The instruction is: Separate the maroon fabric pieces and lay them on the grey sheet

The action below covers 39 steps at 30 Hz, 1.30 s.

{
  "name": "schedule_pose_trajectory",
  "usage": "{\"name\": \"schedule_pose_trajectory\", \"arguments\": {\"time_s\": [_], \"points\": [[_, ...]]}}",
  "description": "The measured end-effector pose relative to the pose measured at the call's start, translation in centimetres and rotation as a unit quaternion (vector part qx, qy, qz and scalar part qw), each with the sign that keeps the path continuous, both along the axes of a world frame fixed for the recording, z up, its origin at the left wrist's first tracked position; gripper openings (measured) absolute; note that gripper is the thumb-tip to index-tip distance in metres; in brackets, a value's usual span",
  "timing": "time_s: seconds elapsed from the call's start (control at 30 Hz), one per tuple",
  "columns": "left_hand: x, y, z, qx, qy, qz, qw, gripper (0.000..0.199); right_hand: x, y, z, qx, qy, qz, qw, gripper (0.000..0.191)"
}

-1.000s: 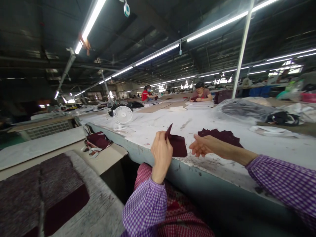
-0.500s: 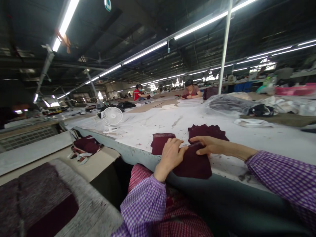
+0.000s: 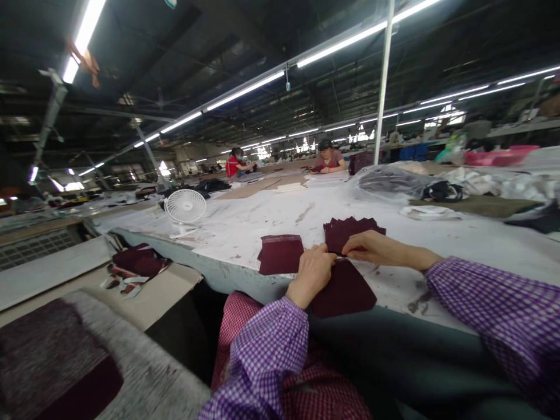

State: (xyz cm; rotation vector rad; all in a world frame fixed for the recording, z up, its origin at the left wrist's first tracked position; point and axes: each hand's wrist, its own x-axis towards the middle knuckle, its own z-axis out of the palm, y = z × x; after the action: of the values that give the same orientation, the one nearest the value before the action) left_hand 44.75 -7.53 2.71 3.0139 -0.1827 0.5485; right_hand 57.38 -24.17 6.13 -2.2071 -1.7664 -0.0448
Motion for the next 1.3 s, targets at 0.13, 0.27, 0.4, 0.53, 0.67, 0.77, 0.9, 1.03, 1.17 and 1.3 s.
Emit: {"name": "schedule_pose_trajectory", "arguments": {"time_s": [0.13,0.27,0.4,0.53,0.67,0.77,0.9,1.03,1.17,1.3], "points": [[0.0,0.1,-0.3,-0.014,-0.024,-0.006,1.0,0.025,-0.4,0.2,0.0,-0.011,-0.008,0.009,1.0,0.029],[-0.1,0.3,-0.8,-0.029,-0.061,-0.024,0.997,0.027,-0.3,0.1,-0.1,-0.019,0.001,0.012,1.0,0.029],[0.1,0.5,-1.2,-0.044,-0.079,-0.032,0.995,0.028,-0.3,-0.1,0.0,-0.024,0.002,0.023,0.999,0.027],[0.2,0.5,-1.3,-0.054,-0.086,-0.033,0.994,0.027,-0.4,0.0,0.1,-0.025,-0.009,0.021,0.999,0.023],[0.2,0.6,-1.5,-0.059,-0.09,-0.035,0.994,0.027,-0.5,0.4,-0.2,-0.023,-0.016,0.001,1.0,0.02],[0.2,0.6,-1.6,-0.062,-0.088,-0.033,0.994,0.027,-0.4,0.4,-0.3,-0.02,-0.006,-0.02,1.0,0.018],[0.2,0.7,-1.6,-0.066,-0.082,-0.034,0.994,0.028,-0.6,0.4,-0.3,-0.023,-0.052,0.013,0.998,0.015],[0.1,0.6,-1.4,-0.072,-0.065,-0.032,0.995,0.031,-1.0,0.5,-0.9,-0.028,-0.201,0.04,0.978,0.017],[0.0,0.6,-1.3,-0.068,-0.062,-0.034,0.995,0.033,-1.2,0.2,-1.7,-0.047,-0.347,0.083,0.933,0.023],[-0.1,0.6,-1.2,-0.062,-0.056,-0.035,0.996,0.034,-1.1,-0.7,-1.2,-0.054,-0.358,0.056,0.931,0.025]]}}
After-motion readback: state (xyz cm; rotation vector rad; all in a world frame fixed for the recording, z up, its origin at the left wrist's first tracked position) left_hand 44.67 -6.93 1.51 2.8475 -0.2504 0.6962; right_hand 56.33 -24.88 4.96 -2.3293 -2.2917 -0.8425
